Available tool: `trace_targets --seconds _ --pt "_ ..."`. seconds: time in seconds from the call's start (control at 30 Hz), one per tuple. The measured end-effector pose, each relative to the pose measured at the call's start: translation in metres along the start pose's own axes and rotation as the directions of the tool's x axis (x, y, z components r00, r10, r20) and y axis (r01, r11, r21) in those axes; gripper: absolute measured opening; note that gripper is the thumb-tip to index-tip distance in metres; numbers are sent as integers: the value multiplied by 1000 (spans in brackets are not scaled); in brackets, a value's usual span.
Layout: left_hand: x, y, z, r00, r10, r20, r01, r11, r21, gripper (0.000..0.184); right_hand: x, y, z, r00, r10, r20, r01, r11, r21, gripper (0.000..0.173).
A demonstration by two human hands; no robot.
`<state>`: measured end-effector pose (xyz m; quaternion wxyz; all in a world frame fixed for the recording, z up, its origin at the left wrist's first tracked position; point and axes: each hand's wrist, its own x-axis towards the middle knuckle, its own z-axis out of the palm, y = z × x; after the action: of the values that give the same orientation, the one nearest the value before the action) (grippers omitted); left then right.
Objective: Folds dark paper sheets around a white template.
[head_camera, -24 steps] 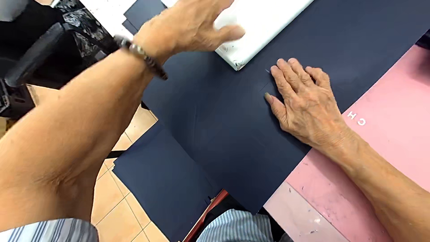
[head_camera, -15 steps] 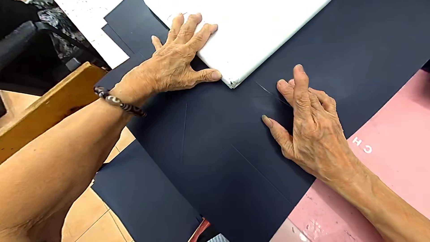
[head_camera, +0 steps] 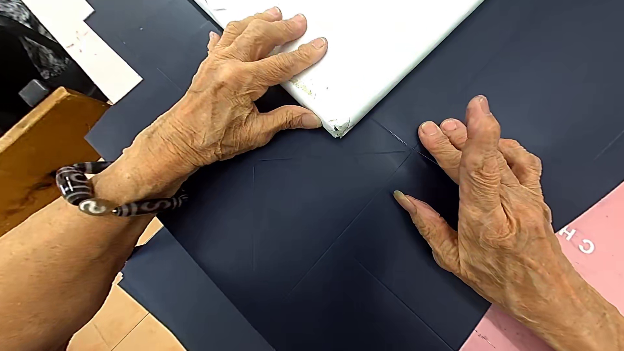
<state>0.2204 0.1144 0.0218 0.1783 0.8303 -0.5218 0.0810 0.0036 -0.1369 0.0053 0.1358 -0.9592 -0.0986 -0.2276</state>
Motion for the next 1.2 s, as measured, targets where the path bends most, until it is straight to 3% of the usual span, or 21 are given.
trace_targets --seconds 0.27,0.43,0.5,0.6,0.9,1.2 --pt "1 1 0 1000 13 5 -13 1000 6 72 -1 -2 0 999 -38 9 39 999 -38 65" --pt "8 19 0 998 -47 44 45 998 45 101 -3 -7 -2 999 -11 -39 6 991 -134 64" --pt "8 28 2 997 -49 53 44 995 94 105 -4 -7 -4 998 56 -35 -62 978 -198 80" --pt "5 26 8 997 50 64 -55 995 77 101 -6 -5 -4 993 111 32 -99 963 -251 102" --pt "7 27 8 995 79 57 -83 993 80 84 -5 -2 -5 995 66 68 -48 969 -243 95" --pt "8 26 8 997 72 39 -74 995 67 82 -6 -4 -3 999 24 33 -15 968 -250 90"
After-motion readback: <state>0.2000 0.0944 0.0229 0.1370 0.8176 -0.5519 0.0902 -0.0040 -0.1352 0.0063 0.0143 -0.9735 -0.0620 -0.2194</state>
